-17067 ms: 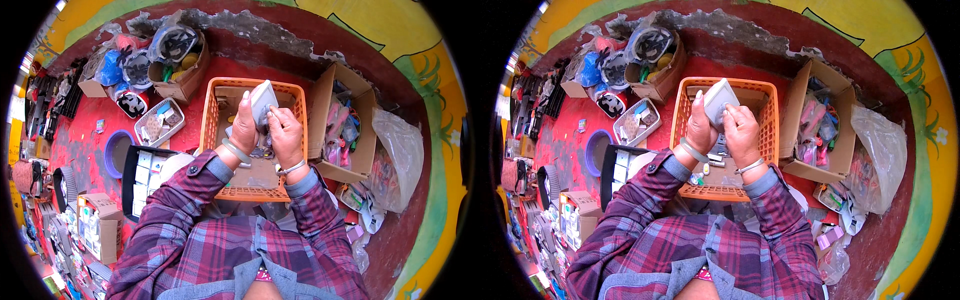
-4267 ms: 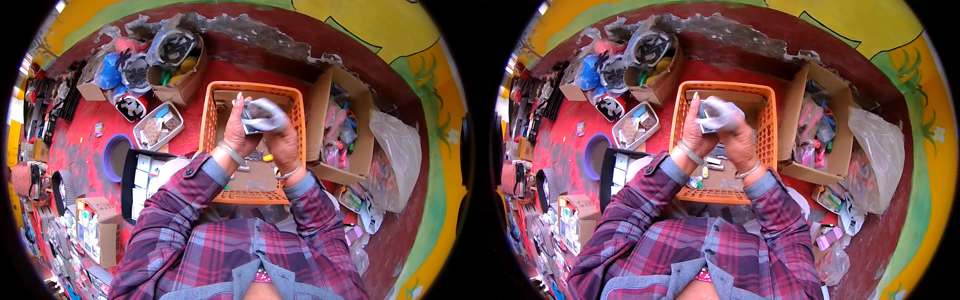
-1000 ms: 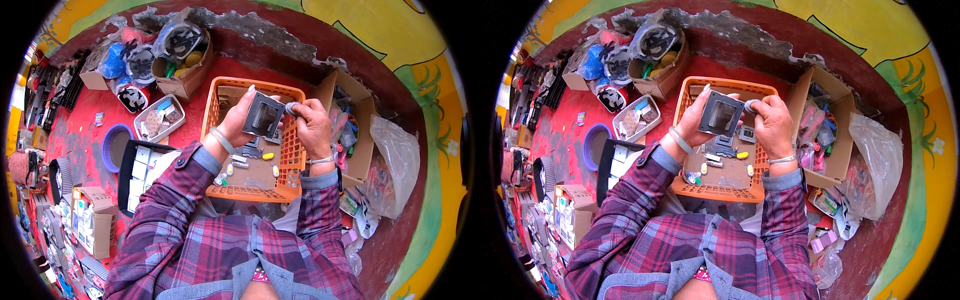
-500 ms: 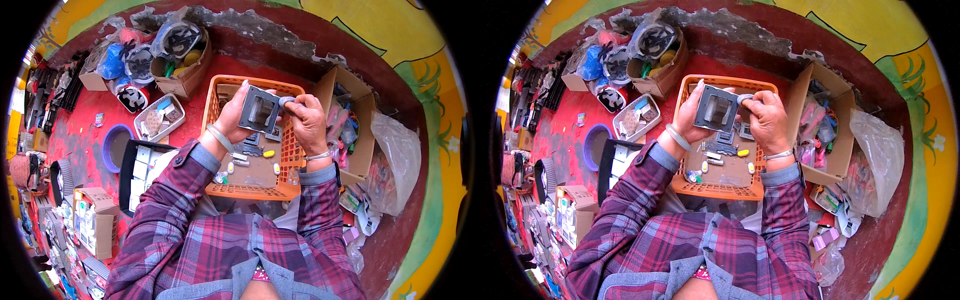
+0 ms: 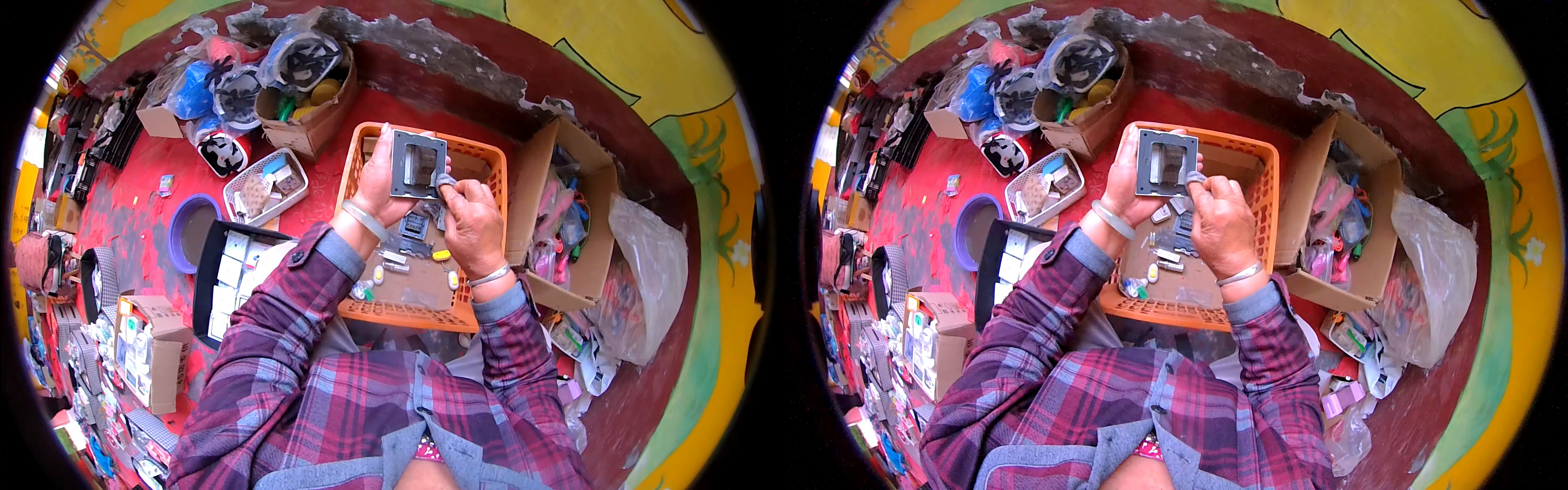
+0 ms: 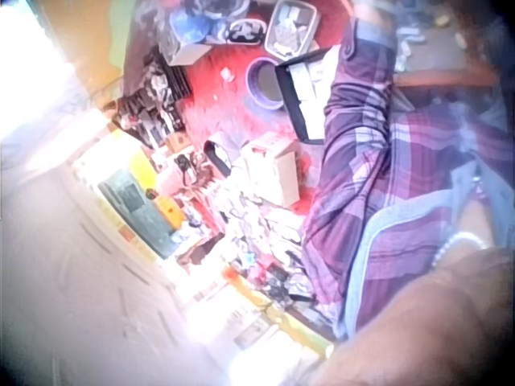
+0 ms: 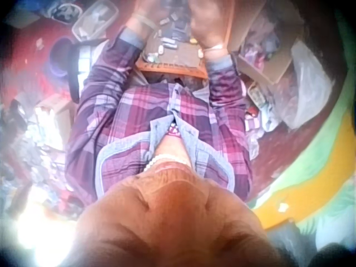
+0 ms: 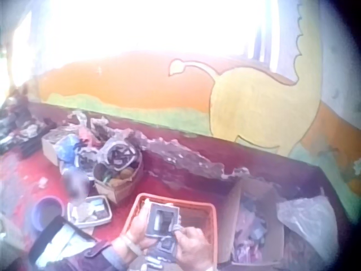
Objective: The person wipes electrical switch components with a cloth and places them into a black tray and an orange basket.
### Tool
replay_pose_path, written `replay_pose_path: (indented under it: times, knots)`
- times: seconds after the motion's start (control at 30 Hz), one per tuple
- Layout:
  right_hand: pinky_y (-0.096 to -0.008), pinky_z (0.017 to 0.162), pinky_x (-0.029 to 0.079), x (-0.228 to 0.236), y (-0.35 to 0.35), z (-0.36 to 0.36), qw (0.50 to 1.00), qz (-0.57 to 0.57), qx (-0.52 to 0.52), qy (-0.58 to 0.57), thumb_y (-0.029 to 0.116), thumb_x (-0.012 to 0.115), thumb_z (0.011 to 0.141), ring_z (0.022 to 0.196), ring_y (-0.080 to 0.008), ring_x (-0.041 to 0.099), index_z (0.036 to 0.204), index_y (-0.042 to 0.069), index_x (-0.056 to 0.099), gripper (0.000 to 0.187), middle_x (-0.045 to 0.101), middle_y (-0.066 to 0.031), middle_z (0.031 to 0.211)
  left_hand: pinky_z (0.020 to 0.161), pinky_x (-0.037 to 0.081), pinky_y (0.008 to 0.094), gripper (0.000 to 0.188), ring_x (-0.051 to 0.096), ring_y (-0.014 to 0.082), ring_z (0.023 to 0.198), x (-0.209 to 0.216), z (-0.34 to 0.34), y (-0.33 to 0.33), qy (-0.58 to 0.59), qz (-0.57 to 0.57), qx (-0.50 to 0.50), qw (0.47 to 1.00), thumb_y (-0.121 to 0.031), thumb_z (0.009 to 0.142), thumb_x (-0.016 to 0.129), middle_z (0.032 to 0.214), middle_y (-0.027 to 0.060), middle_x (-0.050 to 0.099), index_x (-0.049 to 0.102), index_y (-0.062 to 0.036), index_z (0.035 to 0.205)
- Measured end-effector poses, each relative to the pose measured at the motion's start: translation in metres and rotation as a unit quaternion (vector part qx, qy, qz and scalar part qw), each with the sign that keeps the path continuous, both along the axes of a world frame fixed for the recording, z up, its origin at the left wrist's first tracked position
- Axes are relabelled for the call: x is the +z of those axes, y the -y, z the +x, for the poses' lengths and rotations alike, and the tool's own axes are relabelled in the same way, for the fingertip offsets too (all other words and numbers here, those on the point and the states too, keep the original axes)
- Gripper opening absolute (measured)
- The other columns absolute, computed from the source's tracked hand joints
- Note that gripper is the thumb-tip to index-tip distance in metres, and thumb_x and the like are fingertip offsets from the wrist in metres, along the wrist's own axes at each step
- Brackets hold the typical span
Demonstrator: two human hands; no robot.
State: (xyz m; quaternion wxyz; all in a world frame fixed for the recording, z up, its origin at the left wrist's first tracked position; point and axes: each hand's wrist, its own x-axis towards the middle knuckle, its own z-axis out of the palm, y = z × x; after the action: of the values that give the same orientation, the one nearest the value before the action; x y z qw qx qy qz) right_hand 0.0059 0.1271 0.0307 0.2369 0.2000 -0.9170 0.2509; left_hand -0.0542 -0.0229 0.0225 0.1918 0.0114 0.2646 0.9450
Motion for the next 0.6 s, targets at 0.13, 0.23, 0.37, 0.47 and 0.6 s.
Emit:
replay_pose_path:
  times: [0.13,0.23,0.37,0.47,0.6]
  knots:
    - [-0.0372,0.073,0.048,0.001,0.012,0.009,0.998,-0.056,0.024,0.030,-0.003,0.059,0.073,0.084,-0.0294,0.058,0.098,0.002,0.067,0.026,0.058,-0.0117,0.089,0.080,0.054,0.0426,0.070,0.063,0.0298,0.091,-0.008,-0.001,-0.001,0.012,0.028,0.053,0.998,-0.065,0.093,0.028,0.102,0.0176,0.063,0.051,-0.0055,0.121]
    - [-0.0362,0.073,0.048,0.007,0.029,0.015,0.990,-0.121,0.058,0.037,-0.005,0.060,0.072,0.083,-0.0298,0.059,0.098,0.001,0.067,0.028,0.059,-0.0131,0.088,0.078,0.055,0.0416,0.070,0.064,0.0293,0.090,-0.005,0.003,-0.008,-0.015,-0.010,0.072,0.997,-0.065,0.093,0.028,0.101,0.0174,0.064,0.051,-0.0055,0.122]
    - [-0.0354,0.074,0.048,0.010,0.037,0.017,0.988,-0.133,0.071,0.016,-0.008,0.060,0.070,0.083,-0.0290,0.058,0.098,0.002,0.068,0.030,0.060,-0.0129,0.088,0.078,0.055,0.0401,0.072,0.064,0.0272,0.090,-0.010,0.006,-0.011,-0.003,-0.018,0.037,0.999,-0.066,0.092,0.029,0.102,0.0163,0.064,0.051,-0.0058,0.125]
    - [-0.0362,0.073,0.049,0.004,0.026,0.013,0.990,-0.118,0.075,0.013,-0.005,0.059,0.071,0.084,-0.0286,0.058,0.098,0.005,0.068,0.030,0.059,-0.0107,0.089,0.081,0.055,0.0397,0.071,0.064,0.0267,0.090,-0.010,0.007,-0.009,-0.014,-0.015,0.039,0.999,-0.065,0.093,0.030,0.104,0.0160,0.064,0.052,-0.0058,0.124]
    - [-0.0371,0.073,0.049,-0.007,0.002,0.003,0.997,-0.073,0.033,-0.018,-0.003,0.058,0.072,0.085,-0.0285,0.057,0.097,0.009,0.069,0.030,0.059,-0.0094,0.089,0.083,0.053,0.0449,0.069,0.063,0.0305,0.093,-0.011,0.004,-0.004,-0.009,0.021,0.056,0.998,-0.064,0.094,0.028,0.105,0.0172,0.063,0.052,-0.0055,0.122]
